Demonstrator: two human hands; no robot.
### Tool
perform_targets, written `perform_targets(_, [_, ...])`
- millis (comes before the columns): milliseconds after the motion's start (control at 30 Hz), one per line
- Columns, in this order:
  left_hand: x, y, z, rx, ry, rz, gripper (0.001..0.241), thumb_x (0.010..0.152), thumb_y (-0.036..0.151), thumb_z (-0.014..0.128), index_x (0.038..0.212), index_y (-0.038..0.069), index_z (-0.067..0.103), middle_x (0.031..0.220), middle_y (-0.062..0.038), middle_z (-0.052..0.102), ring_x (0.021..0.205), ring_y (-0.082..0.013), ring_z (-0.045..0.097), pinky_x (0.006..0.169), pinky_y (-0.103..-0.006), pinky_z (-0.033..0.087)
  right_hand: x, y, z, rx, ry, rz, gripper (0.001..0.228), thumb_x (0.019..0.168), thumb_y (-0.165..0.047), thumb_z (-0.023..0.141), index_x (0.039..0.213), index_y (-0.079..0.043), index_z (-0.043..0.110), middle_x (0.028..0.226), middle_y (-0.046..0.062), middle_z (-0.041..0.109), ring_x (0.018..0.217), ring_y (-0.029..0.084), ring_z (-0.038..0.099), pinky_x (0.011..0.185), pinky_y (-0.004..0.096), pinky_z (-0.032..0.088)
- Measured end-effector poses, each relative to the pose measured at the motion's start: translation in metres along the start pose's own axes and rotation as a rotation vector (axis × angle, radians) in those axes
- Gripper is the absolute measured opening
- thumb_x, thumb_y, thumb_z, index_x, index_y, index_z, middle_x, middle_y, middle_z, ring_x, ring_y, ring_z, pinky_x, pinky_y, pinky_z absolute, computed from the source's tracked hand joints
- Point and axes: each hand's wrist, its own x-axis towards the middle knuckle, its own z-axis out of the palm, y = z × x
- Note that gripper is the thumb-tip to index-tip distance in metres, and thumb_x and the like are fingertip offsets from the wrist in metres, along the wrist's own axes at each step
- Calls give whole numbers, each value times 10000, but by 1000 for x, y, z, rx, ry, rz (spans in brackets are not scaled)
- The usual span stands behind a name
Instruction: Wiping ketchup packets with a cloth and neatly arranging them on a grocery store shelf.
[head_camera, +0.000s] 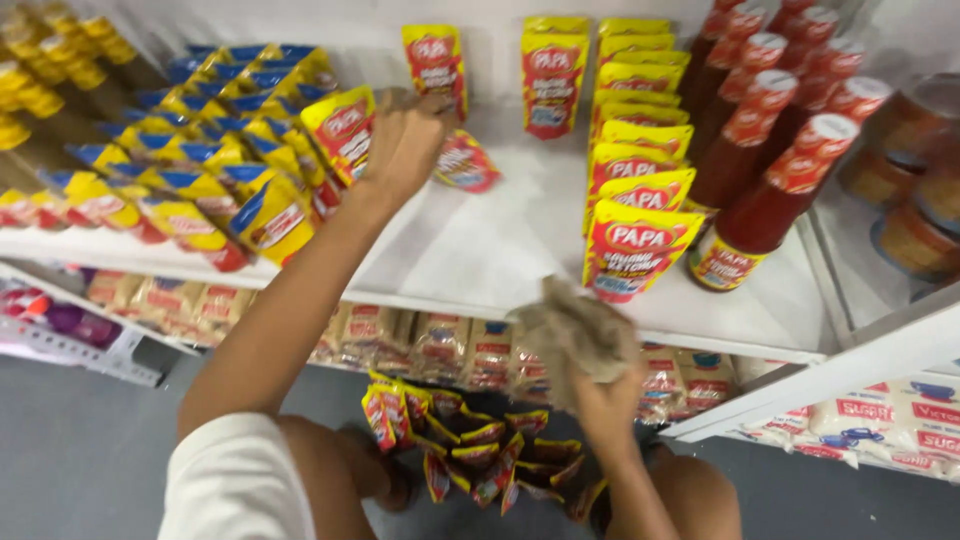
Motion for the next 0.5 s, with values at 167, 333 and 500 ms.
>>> perform_targets(167, [-71, 43, -174, -970, -80, -16, 266, 820, -15, 743, 1072, 68, 768, 997, -107, 738, 851, -270, 725, 737, -379, 570, -48, 37, -24, 205, 152, 145, 384, 975, -131, 736, 1292, 42, 608, 1236, 80, 666, 1131, 174, 625, 1017, 323, 506])
perform_targets(333, [-142, 100, -206, -1376, -373, -149, 259, 821, 39, 765, 1071, 107, 779, 981, -60, 790, 802, -141, 735, 688, -297, 573, -69, 15, -6, 322, -352, 476, 453, 865, -140, 775, 1264, 12, 626, 1145, 69, 696, 1066, 170, 657, 942, 327, 539])
perform_targets(500, [-190, 129, -148, -1541, -382, -266, 296, 844, 35, 806, 1131, 64, 743, 1067, -73, 801, 971, -127, 746, 847, -291, 573, -82, -8, 41, 670, -595, 687, 579, 804, -154, 801, 1323, -75, 557, 1104, 90, 699, 1063, 180, 677, 959, 346, 560])
